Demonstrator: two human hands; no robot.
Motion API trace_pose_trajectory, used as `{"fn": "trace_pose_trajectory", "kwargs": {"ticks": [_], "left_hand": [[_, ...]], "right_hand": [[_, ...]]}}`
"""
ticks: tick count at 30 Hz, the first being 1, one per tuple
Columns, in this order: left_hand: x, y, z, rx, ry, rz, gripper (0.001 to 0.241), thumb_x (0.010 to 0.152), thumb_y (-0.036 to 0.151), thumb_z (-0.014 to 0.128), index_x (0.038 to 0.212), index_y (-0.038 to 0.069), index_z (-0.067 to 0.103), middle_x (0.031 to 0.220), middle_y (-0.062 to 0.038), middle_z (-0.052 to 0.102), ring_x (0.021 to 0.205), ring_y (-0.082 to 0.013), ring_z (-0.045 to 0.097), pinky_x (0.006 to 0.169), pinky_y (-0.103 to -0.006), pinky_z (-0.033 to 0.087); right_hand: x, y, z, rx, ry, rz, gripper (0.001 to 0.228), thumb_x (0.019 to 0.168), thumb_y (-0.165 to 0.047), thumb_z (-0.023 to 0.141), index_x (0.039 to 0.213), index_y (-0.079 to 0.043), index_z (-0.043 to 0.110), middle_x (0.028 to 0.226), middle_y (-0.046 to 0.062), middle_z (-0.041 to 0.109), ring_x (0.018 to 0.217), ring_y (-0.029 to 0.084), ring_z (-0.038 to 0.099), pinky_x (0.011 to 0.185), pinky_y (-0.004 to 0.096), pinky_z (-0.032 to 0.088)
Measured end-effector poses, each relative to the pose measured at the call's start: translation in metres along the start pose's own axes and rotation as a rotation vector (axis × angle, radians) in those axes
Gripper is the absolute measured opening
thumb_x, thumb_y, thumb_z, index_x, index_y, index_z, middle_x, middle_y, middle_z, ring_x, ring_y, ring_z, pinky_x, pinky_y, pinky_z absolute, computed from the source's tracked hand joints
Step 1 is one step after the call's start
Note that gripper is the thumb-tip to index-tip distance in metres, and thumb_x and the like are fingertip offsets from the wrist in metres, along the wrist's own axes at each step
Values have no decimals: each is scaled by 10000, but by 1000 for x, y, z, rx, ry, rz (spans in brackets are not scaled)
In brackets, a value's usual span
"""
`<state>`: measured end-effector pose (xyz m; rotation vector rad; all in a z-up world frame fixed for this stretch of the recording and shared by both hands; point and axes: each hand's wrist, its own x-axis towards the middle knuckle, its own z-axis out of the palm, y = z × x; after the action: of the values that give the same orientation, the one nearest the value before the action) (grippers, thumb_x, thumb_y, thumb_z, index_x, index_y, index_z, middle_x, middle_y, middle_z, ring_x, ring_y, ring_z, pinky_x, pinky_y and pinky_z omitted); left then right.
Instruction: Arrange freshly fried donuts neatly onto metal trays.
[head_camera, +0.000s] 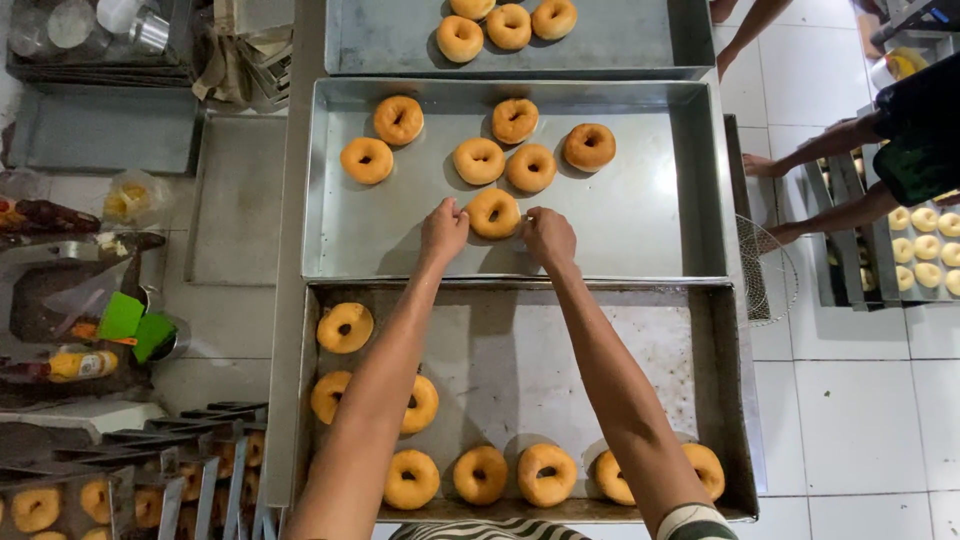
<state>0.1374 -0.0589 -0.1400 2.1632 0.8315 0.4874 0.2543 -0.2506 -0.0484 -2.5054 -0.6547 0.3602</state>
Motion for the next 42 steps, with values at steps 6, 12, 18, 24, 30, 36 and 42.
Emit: {"fn": "trace_pose_trajectory", "kwargs": {"ticks": [6,12,18,24,30,36,42], "left_hand": [[0,8,3,-88,-28,-28,448,907,321,716,1210,-6,670,958,-150,771,922,-332,745,824,-440,577],[-29,53,-59,-232,1,-53,414,865,251,761,1184,-4,691,956,-118,776,862,-231,774,811,-368,604],[-92,68,-123,-383,52,-61,412,916,193,751,1262,-4,642,1066,-109,762,960,-184,751,868,-344,589],[-177,22,-145,-513,-2,-135,443,938,185,731,1325,17,593,1097,-80,734,978,-157,702,870,-317,572],[-245,-69,-107,-652,52,-207,463,922,129,768,1324,-5,582,1100,-109,690,981,-170,670,879,-316,571],[-262,-74,-114,-778,29,-288,605,867,112,763,1388,0,475,1250,-189,658,1099,-259,679,931,-336,567],[-290,-18,-175,-486,-53,-291,664,858,153,769,1427,7,461,1391,-276,589,1284,-358,627,963,-405,604]], "right_hand": [[-3,-11,0,-68,-135,31,227,985,-243,608,1053,-149,803,1039,152,760,1010,357,711,880,486,546],[-16,-18,0,319,-4,-41,222,917,-182,685,1101,-80,755,973,127,789,915,268,756,823,399,568],[-73,-43,-1,552,12,-145,236,971,-132,696,1186,-38,723,928,82,784,823,138,727,762,304,576],[-149,-52,32,779,-32,-211,537,960,-97,654,1467,-67,479,998,89,737,877,120,743,783,282,606],[-199,-54,75,629,-95,-69,546,912,-101,711,1425,-72,526,978,105,769,822,162,758,712,312,596],[-208,-51,99,504,-55,-102,498,902,-113,710,1379,-67,576,970,114,783,818,201,765,729,336,602],[-211,-43,119,332,19,-24,357,856,-135,718,1211,-107,724,930,91,789,820,238,770,747,375,597]]}}
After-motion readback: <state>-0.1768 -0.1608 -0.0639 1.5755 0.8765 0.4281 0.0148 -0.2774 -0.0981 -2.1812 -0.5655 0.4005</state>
